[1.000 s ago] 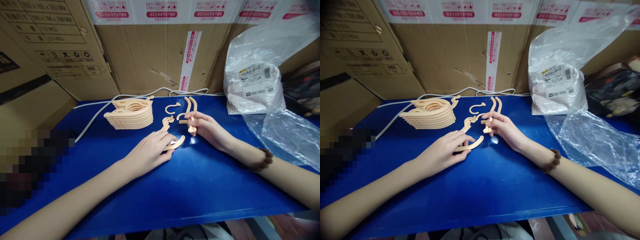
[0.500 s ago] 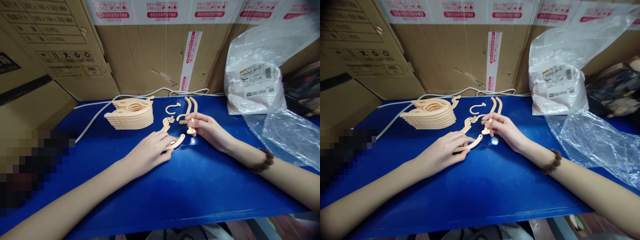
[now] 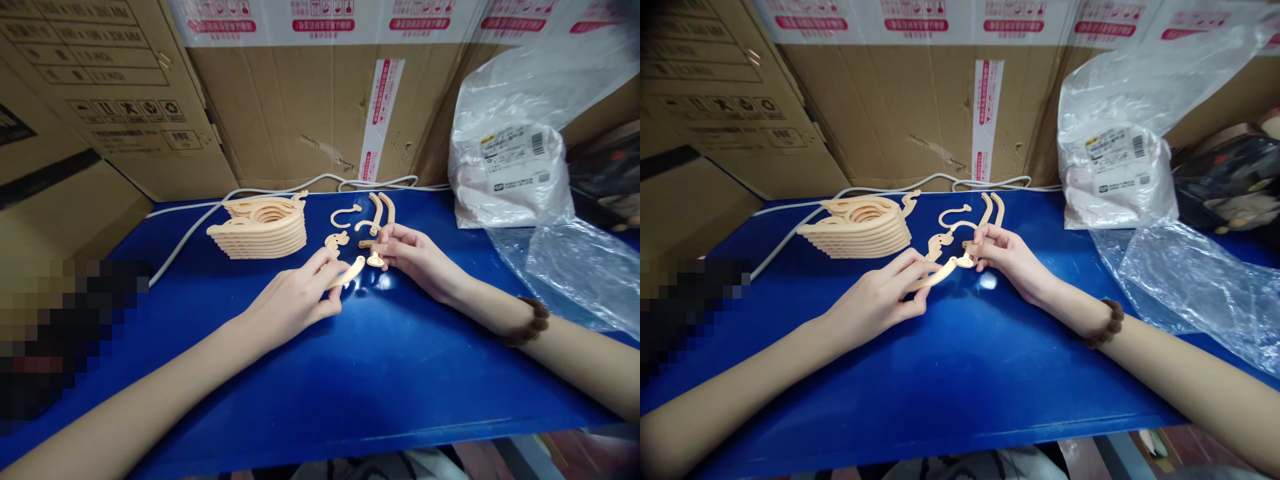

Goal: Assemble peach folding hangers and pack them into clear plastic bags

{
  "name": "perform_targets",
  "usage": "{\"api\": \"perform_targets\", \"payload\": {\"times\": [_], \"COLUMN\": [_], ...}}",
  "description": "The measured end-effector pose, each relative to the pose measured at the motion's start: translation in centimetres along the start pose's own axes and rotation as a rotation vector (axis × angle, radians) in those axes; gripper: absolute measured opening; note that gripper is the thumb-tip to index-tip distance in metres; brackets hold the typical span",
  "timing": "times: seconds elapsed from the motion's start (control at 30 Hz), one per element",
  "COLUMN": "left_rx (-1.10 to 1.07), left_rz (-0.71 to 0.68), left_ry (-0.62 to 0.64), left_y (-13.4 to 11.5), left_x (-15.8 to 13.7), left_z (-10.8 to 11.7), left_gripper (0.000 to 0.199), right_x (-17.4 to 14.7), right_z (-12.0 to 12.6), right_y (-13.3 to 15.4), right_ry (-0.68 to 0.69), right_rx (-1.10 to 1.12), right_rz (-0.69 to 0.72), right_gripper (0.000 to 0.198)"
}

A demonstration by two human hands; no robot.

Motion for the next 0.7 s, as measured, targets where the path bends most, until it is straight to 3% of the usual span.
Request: {"api": "perform_targets", "payload": {"times": [0.27,0.7], "left_rx": [0.141,0.089], "left_rz": [-0.03,-0.048], "left_ry": [-0.003,0.027], "left_y": [-0.11,-0.05], "left_x": [0.08,0.23], "left_z": [0.28,0.26], "left_gripper": [0.027,0.024], "right_x": [-0.05,-0.19], "right_z": [0.15,0.15], "right_y": [0.16,0.08], "right_ry": [-0.01,-0.014], "right_rx": [-0.074,-0.13], "right_rz": [0.013,-0.01], "right_gripper": [0.016,0.016]}}
Point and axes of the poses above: each hand's wrist, its own x-axis towards the middle knuckle, its own z-axis out of the back of the hand, y = z × x, the point moved 5 cm from there along x, towards the middle knuckle, and after that the axes turned 5 degrees about -z, right-handed, at the moved point
